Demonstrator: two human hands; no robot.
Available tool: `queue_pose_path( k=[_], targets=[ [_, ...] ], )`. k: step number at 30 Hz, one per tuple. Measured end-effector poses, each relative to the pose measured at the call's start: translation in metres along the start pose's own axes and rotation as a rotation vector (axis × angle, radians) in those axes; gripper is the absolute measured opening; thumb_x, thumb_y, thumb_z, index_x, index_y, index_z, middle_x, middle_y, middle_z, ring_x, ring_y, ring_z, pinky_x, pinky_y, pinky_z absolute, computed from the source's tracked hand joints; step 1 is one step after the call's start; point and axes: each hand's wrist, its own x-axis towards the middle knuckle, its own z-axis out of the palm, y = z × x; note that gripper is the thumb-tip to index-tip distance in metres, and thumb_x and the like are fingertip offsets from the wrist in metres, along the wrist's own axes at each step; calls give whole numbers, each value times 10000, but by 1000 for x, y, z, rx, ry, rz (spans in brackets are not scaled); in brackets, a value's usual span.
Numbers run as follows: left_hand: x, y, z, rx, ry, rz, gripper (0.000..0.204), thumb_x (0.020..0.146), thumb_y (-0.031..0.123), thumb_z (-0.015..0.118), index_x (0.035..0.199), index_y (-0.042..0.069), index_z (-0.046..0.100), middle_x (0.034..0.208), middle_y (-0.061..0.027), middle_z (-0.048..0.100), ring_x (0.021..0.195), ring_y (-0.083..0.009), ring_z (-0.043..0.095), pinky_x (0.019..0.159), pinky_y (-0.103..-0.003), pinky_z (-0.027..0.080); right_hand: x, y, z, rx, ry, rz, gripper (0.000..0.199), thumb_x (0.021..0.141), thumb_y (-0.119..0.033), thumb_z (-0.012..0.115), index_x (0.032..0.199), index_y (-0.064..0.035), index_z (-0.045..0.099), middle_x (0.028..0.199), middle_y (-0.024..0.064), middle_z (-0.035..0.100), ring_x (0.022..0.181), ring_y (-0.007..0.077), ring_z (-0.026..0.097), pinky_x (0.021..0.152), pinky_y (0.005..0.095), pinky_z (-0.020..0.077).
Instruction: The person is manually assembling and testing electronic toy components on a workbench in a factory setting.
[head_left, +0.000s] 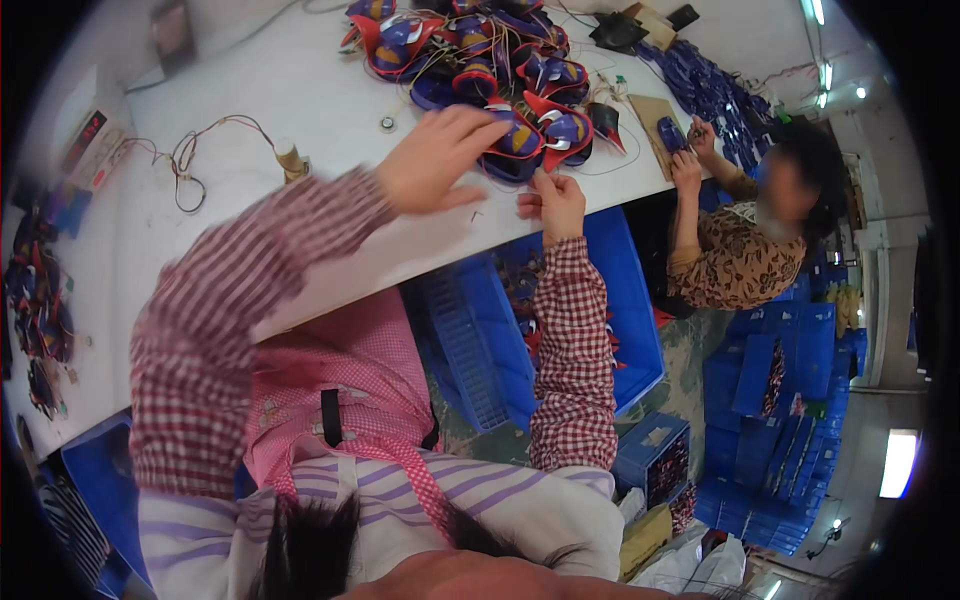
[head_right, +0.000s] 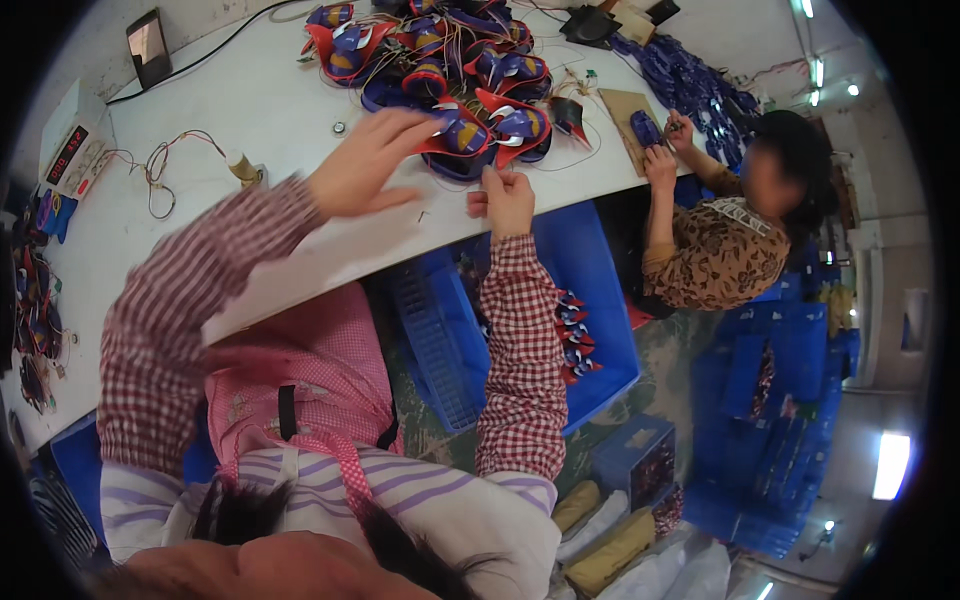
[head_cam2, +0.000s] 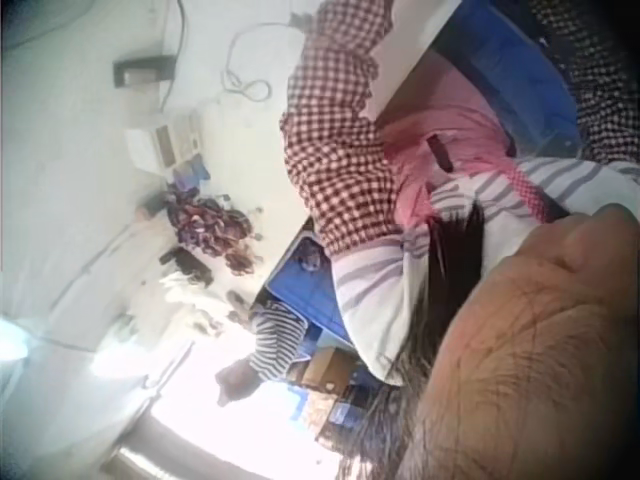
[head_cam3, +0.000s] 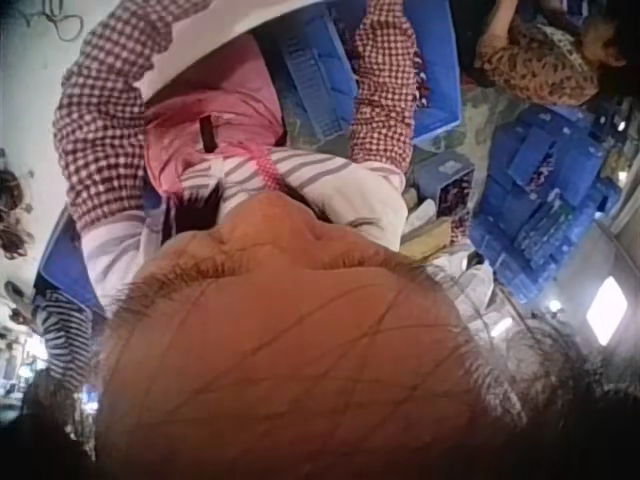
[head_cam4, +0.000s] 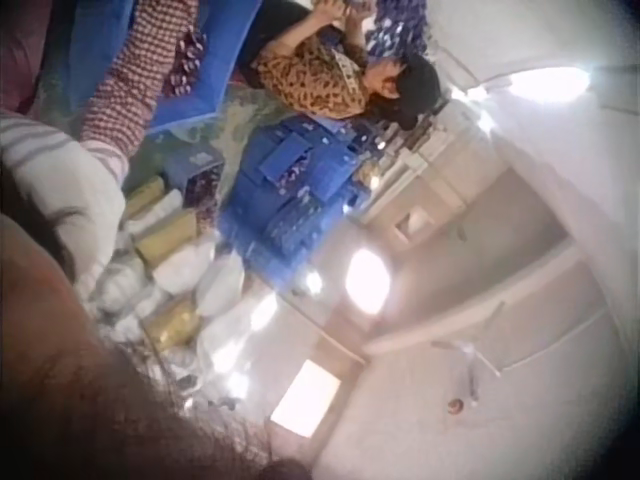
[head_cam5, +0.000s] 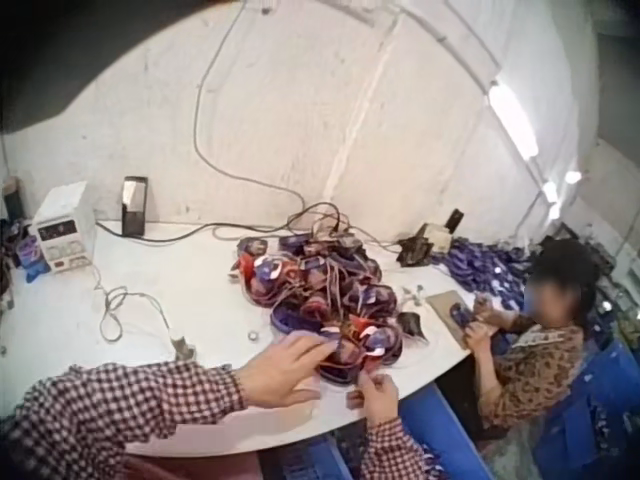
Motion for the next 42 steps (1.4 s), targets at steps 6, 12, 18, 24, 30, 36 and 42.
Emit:
queue_pose_path(
  k=[6, 12, 18, 24, 30, 36, 42],
  targets=[
    [74, -31, 55, 354, -510, -155, 707, 638, 257, 725, 1259, 74, 442, 1188, -97, 478, 1039, -272, 454, 885, -395, 359, 20, -14, 0, -210, -61, 152, 373, 820, -189, 640, 1020, 50, 437, 676, 112, 554, 457, 169, 555, 344, 235, 416],
    [65, -22, 53, 416, -413, -51, 622, 611, 277, 724, 1158, 77, 507, 1117, -75, 492, 947, -268, 458, 856, -392, 358, 27, -12, -5, -270, -68, 67, 397, 790, -176, 662, 1039, 42, 443, 641, 106, 541, 424, 154, 525, 338, 232, 409],
    [36, 10, 8, 262, -332, -101, 566, 606, 308, 711, 1089, 63, 546, 1045, -81, 510, 887, -267, 458, 819, -369, 396, 13, -22, -46, -213, -334, 123, 362, 791, -90, 617, 1104, 21, 472, 657, 82, 538, 418, 132, 497, 348, 224, 398],
    [9, 23, -52, 28, -262, -332, 567, 624, 338, 702, 1079, 36, 553, 991, -112, 547, 853, -253, 503, 757, -320, 448, 6, -36, -65, -125, -388, 110, 385, 801, -20, 546, 1182, 6, 493, 679, 65, 536, 423, 107, 456, 353, 208, 343],
    [-34, 50, -109, -405, -144, -599, 575, 650, 325, 697, 1108, 15, 543, 1000, -156, 566, 890, -254, 552, 792, -312, 471, 15, -28, -63, 82, -160, 91, 404, 812, 0, 500, 1215, 7, 497, 683, 61, 531, 420, 93, 407, 356, 193, 285],
    [-105, 83, -153, -456, -164, -470, 606, 622, 229, 712, 1159, 35, 510, 1064, -126, 522, 940, -246, 522, 842, -319, 438, 16, -29, -84, 155, -325, 140, 404, 817, 5, 492, 1221, 10, 500, 706, 66, 545, 423, 81, 383, 354, 184, 271],
    [-170, 123, -218, -387, -89, -502, 609, 567, 194, 727, 1117, 21, 530, 1013, -99, 520, 879, -209, 504, 801, -282, 411, 12, -12, -74, 208, -555, 331, 413, 825, 2, 503, 1238, 13, 493, 763, 69, 571, 444, 70, 402, 353, 182, 287]
  ],
)
